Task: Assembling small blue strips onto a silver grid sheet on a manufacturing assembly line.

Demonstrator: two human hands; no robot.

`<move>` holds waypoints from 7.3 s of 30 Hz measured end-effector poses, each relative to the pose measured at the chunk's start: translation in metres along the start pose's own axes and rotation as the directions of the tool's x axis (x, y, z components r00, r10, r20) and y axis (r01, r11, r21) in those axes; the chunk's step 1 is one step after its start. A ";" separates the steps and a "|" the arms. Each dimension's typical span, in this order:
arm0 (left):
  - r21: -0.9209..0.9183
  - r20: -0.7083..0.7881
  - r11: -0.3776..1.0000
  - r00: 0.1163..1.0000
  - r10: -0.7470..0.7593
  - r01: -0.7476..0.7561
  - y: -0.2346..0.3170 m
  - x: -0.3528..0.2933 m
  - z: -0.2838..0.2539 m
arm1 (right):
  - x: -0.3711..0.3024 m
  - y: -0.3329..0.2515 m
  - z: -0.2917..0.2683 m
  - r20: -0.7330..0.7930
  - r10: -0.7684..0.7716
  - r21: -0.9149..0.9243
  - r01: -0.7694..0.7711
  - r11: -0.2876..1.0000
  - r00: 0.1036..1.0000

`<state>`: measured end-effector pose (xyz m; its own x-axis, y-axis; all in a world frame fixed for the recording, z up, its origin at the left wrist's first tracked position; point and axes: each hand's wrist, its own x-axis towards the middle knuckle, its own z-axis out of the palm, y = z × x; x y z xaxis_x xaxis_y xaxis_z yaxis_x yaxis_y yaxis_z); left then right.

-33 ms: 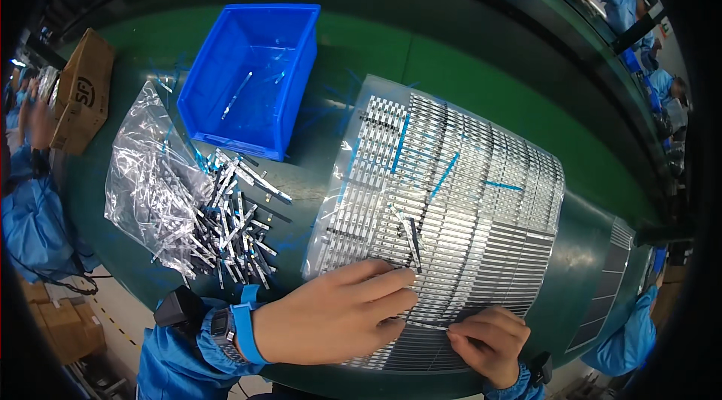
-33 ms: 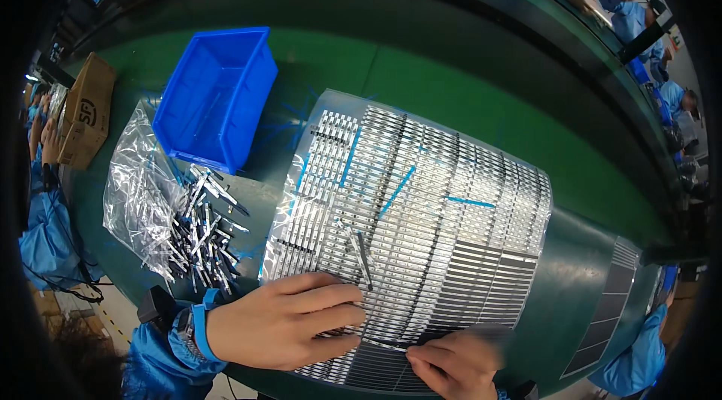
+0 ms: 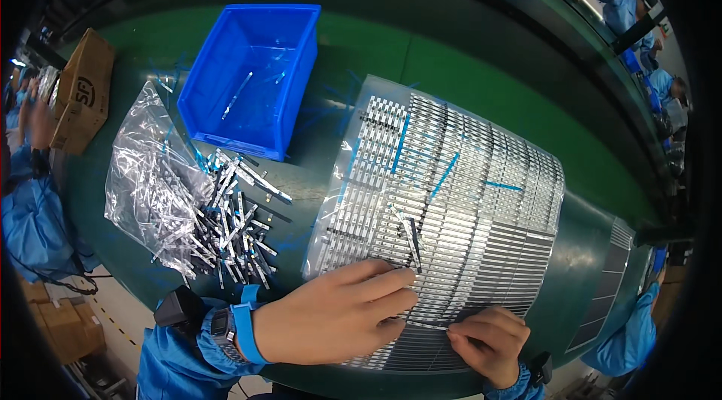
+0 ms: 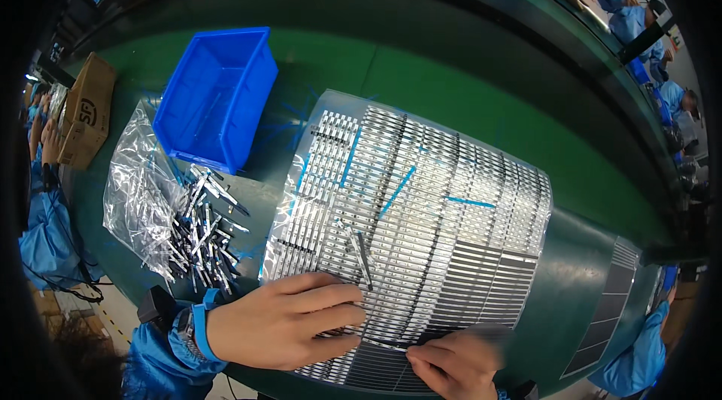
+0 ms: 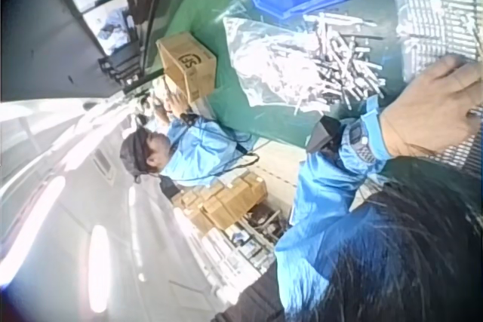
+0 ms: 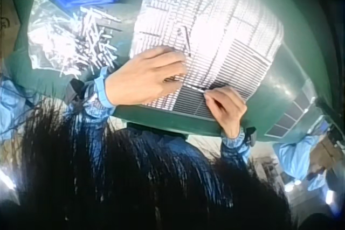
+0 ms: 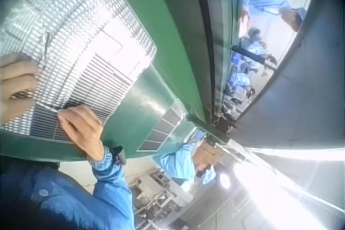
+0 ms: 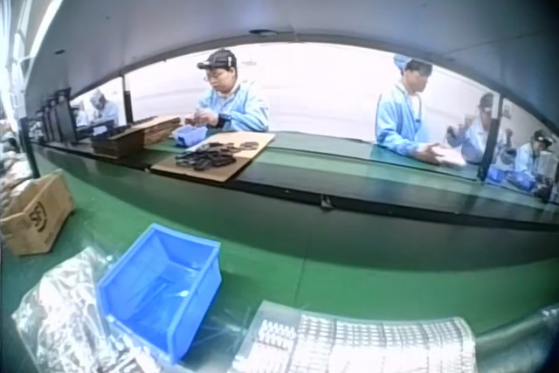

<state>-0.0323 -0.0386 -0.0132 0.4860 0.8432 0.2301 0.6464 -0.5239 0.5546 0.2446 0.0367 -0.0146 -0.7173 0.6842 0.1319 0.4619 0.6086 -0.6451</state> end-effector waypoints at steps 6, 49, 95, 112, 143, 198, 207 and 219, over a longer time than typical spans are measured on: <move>-0.016 0.008 1.000 1.000 -0.008 0.008 0.000 0.000 0.000 | 0.002 -0.004 -0.001 0.009 0.028 -0.015 -0.028 0.999 1.000; 0.194 0.029 0.981 0.999 -0.038 0.031 0.016 0.007 0.006 | 0.002 0.001 -0.001 0.038 -0.033 0.009 0.033 0.999 0.999; 0.121 -0.371 0.978 0.922 -0.113 0.169 0.011 0.023 -0.016 | 0.038 -0.001 -0.024 0.274 0.105 0.155 -0.152 0.976 0.956; 0.036 -0.411 0.921 0.846 -0.340 0.388 -0.019 0.044 -0.024 | 0.061 0.028 -0.030 0.383 -0.052 0.418 -0.123 0.900 0.922; -0.315 -0.276 0.948 0.951 -0.141 0.050 0.009 0.044 0.008 | 0.050 -0.009 -0.004 -0.058 -0.111 0.530 0.125 0.839 0.992; -0.861 -0.049 0.493 0.946 -0.319 0.122 0.007 0.034 0.011 | 0.053 -0.009 -0.014 0.123 -0.010 0.635 -0.071 0.769 0.992; -0.986 0.086 0.103 0.927 -0.366 0.132 0.013 0.029 0.014 | 0.054 -0.009 -0.015 0.159 -0.005 0.602 -0.093 0.793 0.987; -0.957 0.004 0.247 0.856 -0.517 0.154 0.013 0.026 0.019 | 0.047 -0.005 -0.005 -0.278 -0.177 0.265 0.252 0.931 0.944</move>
<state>-0.0003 -0.0252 -0.0150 0.0845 0.9921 -0.0929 -0.3279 0.1157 0.9376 0.2112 0.0681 -0.0009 -0.6140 0.6499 0.4479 0.1109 0.6329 -0.7663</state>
